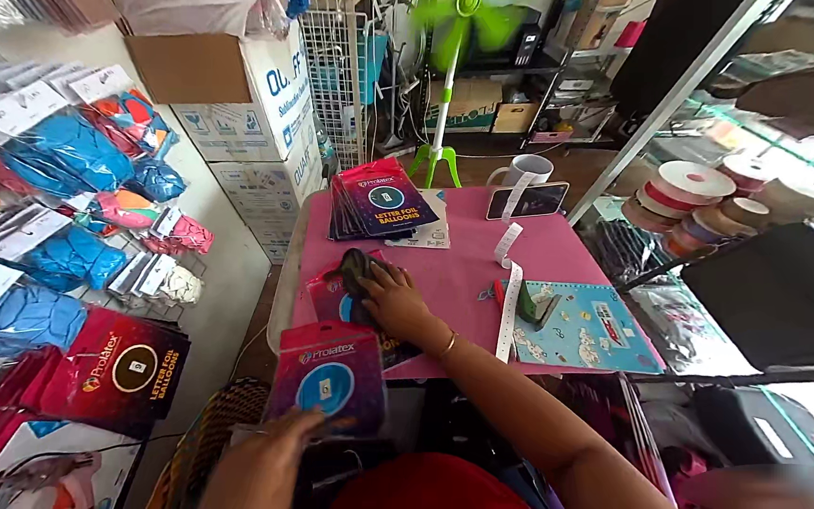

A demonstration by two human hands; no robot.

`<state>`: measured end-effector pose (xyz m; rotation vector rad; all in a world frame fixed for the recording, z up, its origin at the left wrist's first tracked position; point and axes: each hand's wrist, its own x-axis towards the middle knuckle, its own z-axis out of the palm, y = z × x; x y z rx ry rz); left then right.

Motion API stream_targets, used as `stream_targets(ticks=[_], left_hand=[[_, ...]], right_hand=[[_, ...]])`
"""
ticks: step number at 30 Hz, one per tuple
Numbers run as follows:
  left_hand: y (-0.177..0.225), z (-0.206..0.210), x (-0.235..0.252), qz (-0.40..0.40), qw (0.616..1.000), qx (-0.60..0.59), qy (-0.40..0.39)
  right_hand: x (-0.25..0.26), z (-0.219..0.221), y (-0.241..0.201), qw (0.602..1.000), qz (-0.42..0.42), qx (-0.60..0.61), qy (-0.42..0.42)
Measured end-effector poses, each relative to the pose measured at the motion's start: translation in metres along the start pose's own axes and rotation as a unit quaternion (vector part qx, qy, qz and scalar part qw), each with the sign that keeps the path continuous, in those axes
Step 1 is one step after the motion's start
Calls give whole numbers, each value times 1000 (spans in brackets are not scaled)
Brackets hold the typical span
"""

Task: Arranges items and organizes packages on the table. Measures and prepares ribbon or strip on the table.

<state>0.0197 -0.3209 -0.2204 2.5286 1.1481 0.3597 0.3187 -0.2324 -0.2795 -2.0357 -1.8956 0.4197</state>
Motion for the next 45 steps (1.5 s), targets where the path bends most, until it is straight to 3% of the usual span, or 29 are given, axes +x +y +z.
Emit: stream_targets(ticks=[3, 6, 9, 12, 14, 18, 22, 24, 27, 30, 32, 34, 38, 41, 45], left_hand=[[-35, -36, -10, -127, 981, -70, 133], [-60, -60, 16, -195, 921, -150, 303], [-51, -77, 75, -164, 872, -169, 430], [-21, -75, 150, -64, 874, -116, 467], [3, -63, 202, 14, 903, -68, 425], [37, -10, 304, 119, 955, 58, 264], [37, 45, 356, 93, 990, 97, -29], [32, 54, 351, 66, 987, 103, -108], [21, 45, 297, 66, 997, 50, -10], [-8, 49, 206, -35, 995, 59, 69], [-28, 67, 156, -113, 988, 82, 72], [-40, 87, 127, -133, 984, 97, 62], [-44, 100, 117, -108, 983, 109, 104], [-47, 98, 120, -96, 986, 81, 107], [-46, 97, 122, -103, 985, 97, 95]], right_hand=[[1, 8, 0, 999, 5, -43, -15], [-2, 10, 2, 999, 3, -46, -1], [-3, 12, 0, 999, 9, -52, 8], [-3, 14, 1, 998, 12, -55, 15], [-3, 15, 1, 998, 14, -54, 16], [-3, 15, 3, 998, 10, -48, 26], [-5, 13, 2, 999, 2, -34, 26], [-6, 13, 4, 999, -1, -29, 26], [-5, 11, 5, 999, -7, -25, 27], [-4, 12, 4, 1000, -4, -15, 25], [-3, 14, 5, 999, -3, -22, 27], [-2, 14, 4, 999, 5, -30, 18], [-8, 18, -19, 1000, 8, -9, -19], [-22, 34, -54, 995, -91, 25, -33], [13, 27, -54, 995, -88, -15, -37]])
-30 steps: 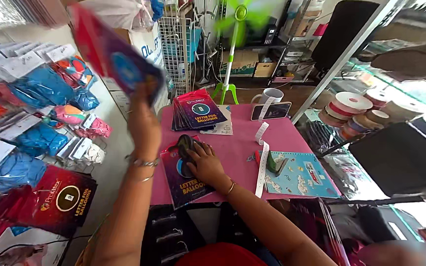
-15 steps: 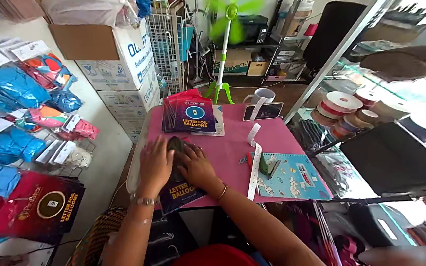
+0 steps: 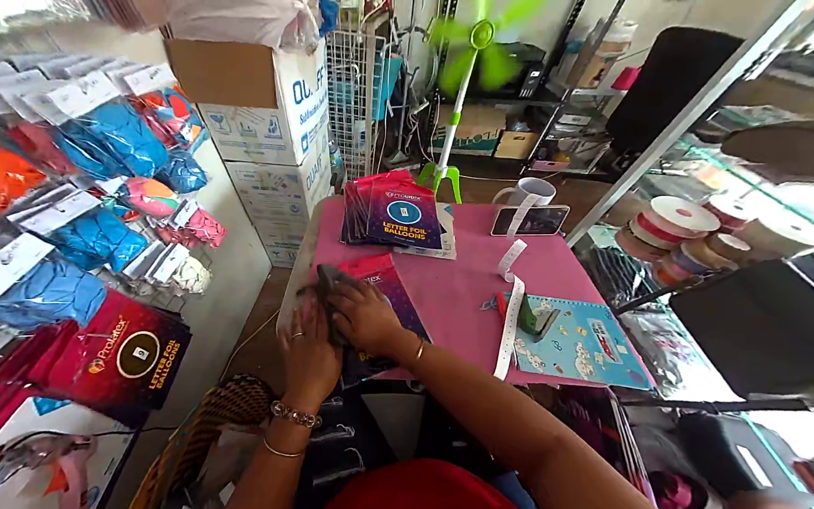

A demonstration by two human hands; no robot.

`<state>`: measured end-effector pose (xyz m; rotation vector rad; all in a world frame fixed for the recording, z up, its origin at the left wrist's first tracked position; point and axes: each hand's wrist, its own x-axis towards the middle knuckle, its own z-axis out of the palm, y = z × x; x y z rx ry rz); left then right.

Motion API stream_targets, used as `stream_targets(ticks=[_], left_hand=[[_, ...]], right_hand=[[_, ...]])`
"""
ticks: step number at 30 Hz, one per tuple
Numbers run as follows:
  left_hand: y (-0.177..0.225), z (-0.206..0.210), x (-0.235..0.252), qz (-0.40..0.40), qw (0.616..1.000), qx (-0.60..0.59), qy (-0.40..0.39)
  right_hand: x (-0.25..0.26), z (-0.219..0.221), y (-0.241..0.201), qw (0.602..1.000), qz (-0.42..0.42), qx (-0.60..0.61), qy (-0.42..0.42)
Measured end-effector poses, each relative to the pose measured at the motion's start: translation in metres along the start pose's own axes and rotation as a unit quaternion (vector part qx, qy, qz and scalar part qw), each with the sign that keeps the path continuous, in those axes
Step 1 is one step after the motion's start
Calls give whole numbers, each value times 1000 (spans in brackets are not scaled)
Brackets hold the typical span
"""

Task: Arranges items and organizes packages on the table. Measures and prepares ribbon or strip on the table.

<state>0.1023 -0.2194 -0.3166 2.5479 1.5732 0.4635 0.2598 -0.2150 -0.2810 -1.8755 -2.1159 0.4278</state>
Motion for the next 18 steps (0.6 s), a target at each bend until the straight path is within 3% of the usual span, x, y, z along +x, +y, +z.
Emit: stream_targets(ticks=[3, 6, 11, 14, 18], left_hand=[[2, 2, -1, 0, 1000, 14, -1], [0, 3, 1, -6, 1000, 14, -2], [3, -5, 1, -14, 999, 19, -37], [4, -5, -1, -10, 1000, 9, -24], [-1, 4, 1, 8, 1000, 5, 15]], right_hand=[[34, -11, 30, 995, 88, -36, 14], [38, -12, 31, 991, 128, -46, 17], [-50, 27, -6, 997, 16, -32, 63], [-102, 37, 2, 992, -37, -54, 105], [-122, 16, 35, 995, 22, -36, 92]])
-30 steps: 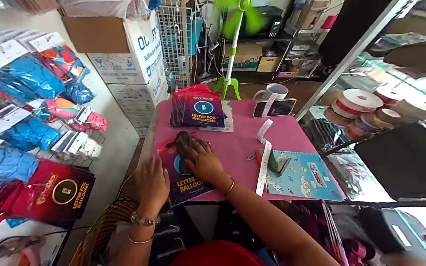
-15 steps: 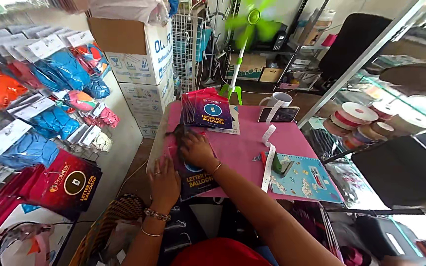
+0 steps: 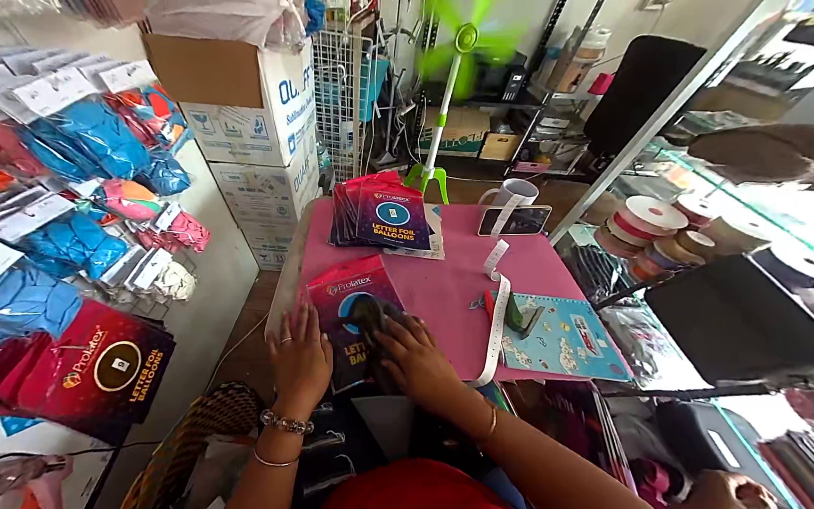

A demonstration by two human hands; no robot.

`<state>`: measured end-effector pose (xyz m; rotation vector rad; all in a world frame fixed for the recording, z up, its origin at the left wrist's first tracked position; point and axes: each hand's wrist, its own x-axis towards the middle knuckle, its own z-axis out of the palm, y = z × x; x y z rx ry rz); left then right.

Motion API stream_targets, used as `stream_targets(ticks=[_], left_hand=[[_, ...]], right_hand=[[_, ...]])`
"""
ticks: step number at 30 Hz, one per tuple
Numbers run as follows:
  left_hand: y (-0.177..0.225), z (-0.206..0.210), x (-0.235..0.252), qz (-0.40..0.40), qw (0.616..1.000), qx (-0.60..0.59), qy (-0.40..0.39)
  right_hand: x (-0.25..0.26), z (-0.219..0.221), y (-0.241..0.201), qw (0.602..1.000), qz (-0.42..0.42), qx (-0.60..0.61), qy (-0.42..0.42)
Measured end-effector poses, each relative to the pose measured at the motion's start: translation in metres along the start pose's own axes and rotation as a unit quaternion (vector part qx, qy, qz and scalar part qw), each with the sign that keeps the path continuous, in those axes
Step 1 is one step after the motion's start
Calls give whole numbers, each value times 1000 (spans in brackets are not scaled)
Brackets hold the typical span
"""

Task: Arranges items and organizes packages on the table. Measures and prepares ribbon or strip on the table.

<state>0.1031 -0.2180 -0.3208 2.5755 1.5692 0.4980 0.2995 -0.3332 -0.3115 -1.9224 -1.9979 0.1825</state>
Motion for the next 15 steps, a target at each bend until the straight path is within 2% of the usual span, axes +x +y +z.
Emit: stream_targets(ticks=[2, 4, 6, 9, 12, 15], left_hand=[[0, -1, 0, -1, 1000, 1, 1], [0, 0, 0, 3, 1000, -2, 6], [0, 0, 2, 4, 1000, -2, 12], [-2, 1, 2, 7, 1000, -15, 21], [-3, 4, 1, 15, 999, -18, 26], [-4, 7, 0, 30, 998, -18, 50]], right_hand=[[3, -15, 16, 999, 45, 29, -1], [11, -33, 31, 992, 86, 81, 39], [24, -56, 47, 976, 128, 126, 123], [59, -91, 72, 937, 201, 133, 251], [99, -109, 107, 922, 258, 116, 265], [119, -110, 133, 935, 230, 73, 259]])
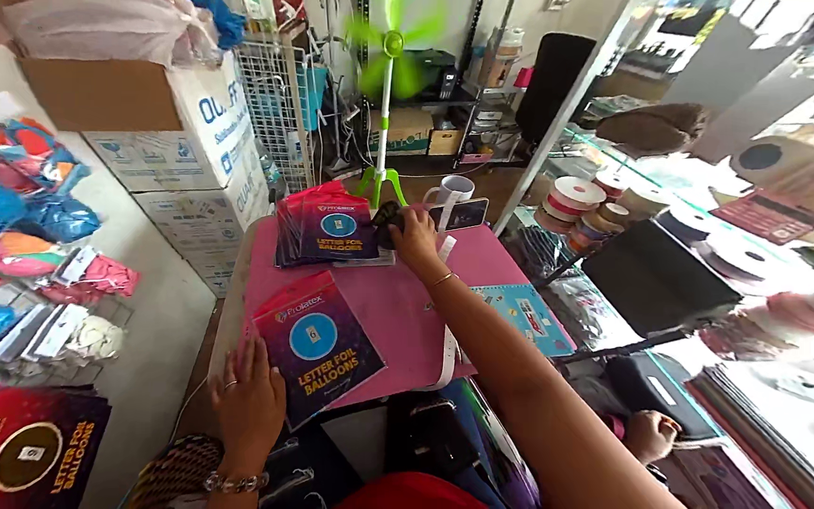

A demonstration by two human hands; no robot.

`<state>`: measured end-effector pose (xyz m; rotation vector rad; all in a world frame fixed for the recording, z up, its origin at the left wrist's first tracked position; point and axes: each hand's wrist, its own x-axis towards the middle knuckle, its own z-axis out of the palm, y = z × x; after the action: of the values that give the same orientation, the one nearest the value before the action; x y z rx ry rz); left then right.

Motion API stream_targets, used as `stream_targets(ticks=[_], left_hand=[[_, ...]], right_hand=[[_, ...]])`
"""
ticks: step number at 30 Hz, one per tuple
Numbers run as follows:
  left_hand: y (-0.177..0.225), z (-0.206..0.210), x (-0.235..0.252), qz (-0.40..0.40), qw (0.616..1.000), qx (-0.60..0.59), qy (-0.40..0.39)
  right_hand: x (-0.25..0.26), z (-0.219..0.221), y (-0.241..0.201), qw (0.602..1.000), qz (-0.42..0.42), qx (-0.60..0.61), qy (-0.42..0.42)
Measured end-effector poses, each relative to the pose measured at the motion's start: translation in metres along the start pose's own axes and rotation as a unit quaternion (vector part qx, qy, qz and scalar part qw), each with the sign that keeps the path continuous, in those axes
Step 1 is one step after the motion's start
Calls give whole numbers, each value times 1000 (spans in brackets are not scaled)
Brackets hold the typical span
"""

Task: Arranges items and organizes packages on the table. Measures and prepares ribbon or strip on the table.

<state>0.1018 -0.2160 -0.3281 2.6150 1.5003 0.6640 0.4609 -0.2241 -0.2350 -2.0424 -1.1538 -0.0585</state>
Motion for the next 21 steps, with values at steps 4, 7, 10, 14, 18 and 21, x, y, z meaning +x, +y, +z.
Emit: stream_targets(ticks=[4, 7, 10, 14, 18, 21], left_hand=[[0, 0, 0, -4, 1000, -1, 3], [-1, 0, -1, 0, 1000, -3, -5], [-3, 2, -1, 2, 1000, -5, 4], [-2, -1, -1, -11, 998, -58, 14], [34, -21, 7, 10, 993, -107, 48], [78, -28, 24, 128, 978, -162, 0]], right_hand=[[1, -18, -1, 1000, -18, -10, -3], [-29, -55, 22, 1000, 15, -13, -8], [-58, -83, 62, 993, 104, -19, -48], [-96, -104, 87, 983, 143, -40, -104], [-130, -106, 92, 981, 140, -62, -118], [-147, -92, 102, 988, 115, -54, -89]])
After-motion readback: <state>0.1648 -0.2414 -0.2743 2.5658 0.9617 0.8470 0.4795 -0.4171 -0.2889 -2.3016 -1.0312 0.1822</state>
